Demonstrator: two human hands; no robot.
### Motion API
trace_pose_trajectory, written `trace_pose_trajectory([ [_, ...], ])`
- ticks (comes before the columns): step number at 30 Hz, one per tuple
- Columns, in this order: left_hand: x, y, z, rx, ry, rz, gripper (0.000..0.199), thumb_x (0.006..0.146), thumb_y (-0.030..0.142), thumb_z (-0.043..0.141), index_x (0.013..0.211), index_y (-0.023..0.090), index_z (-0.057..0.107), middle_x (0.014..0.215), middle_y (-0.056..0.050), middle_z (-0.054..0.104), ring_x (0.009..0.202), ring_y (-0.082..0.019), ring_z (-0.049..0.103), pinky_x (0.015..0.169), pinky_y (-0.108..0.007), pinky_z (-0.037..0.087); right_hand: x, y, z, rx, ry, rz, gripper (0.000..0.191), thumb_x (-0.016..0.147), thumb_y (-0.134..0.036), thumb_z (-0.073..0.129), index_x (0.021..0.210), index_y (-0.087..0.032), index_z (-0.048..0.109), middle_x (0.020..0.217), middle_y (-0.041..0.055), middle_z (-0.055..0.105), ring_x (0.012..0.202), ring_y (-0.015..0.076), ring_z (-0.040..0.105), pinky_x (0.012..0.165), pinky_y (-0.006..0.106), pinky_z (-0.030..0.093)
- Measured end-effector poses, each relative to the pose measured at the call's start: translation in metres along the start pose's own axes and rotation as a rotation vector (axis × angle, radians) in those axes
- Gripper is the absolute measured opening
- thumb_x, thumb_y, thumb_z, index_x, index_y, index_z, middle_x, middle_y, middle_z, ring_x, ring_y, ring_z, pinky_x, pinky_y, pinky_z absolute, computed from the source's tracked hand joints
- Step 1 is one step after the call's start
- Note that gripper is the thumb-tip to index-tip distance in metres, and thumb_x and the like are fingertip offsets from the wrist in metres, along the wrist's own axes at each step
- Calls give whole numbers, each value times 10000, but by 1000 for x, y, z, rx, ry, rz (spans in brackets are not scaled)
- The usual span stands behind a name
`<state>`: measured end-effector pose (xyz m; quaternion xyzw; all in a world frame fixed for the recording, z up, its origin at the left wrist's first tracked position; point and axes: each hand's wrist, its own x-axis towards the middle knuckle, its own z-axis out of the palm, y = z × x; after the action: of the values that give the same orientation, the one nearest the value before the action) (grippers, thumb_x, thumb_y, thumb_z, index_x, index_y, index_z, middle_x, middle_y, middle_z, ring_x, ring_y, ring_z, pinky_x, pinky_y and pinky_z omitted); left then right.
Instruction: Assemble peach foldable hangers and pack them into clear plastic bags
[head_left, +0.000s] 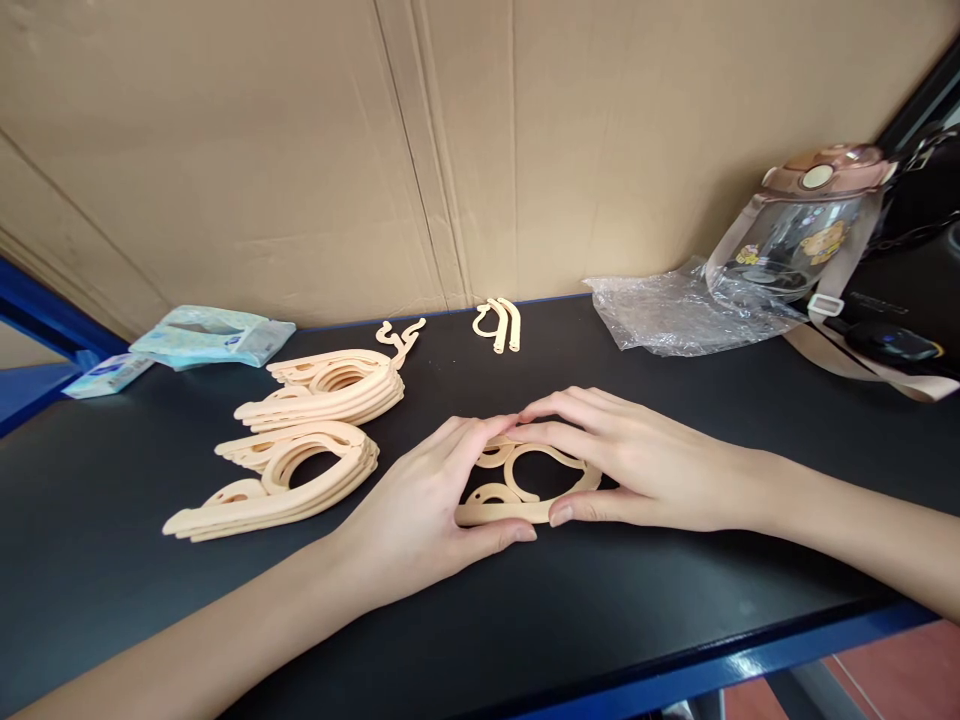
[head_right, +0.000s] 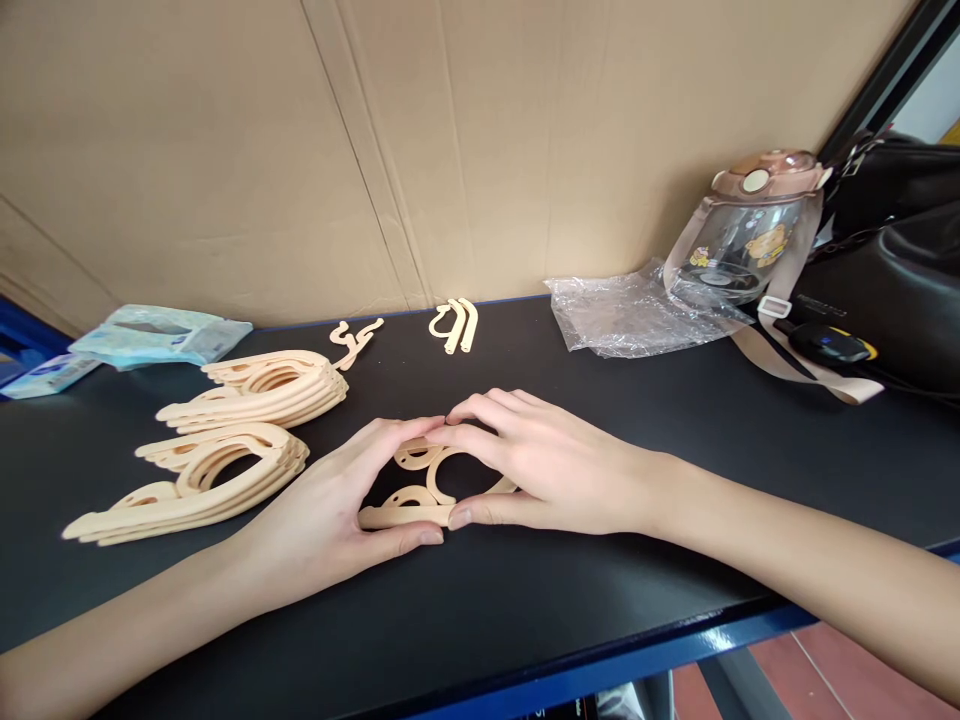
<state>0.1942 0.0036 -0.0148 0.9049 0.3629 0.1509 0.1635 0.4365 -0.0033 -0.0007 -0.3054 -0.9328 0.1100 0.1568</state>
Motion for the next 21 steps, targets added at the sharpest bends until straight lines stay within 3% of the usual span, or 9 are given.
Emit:
trace_pose_trajectory([
  [6, -3, 7, -1, 28, 25, -30, 669, 800, 511, 670, 1345, 274, 363, 1260, -55, 564, 1110, -227, 592, 900, -353, 523, -2, 5, -11, -133, 323, -42, 380, 945, -362, 524, 1247, -131, 533, 1161, 106, 634, 1078, 216, 557, 928, 361, 411],
  [11, -6, 16, -15, 80, 100, -99, 682, 806, 560, 638, 1371, 296, 360, 1257, -45, 582, 1115, -235, 599, 899, -382, 535, -3, 13, -18, -220, 548, 1, 208, 934, -294, 538, 1072, -152, 602, 985, 78, 698, 963, 225, 615, 891, 376, 424],
  [16, -17, 9, -45, 123, 269, -82, 665, 782, 596, 642, 1354, 348, 411, 1310, -6, 566, 1173, -238, 562, 967, -392, 501, -3, 16, -19, -242, 535, 12, 120, 931, -242, 535, 946, -168, 629, 884, 47, 708, 858, 196, 625, 885, 381, 415],
  [21, -57, -20, -76, 204, 302, -125, 587, 741, 621, 658, 1266, 406, 505, 1266, 31, 559, 1201, -248, 503, 1002, -389, 454, -1, 13, -15, -202, 476, -7, 101, 929, -198, 533, 923, -173, 631, 839, 25, 697, 789, 155, 618, 953, 397, 397],
])
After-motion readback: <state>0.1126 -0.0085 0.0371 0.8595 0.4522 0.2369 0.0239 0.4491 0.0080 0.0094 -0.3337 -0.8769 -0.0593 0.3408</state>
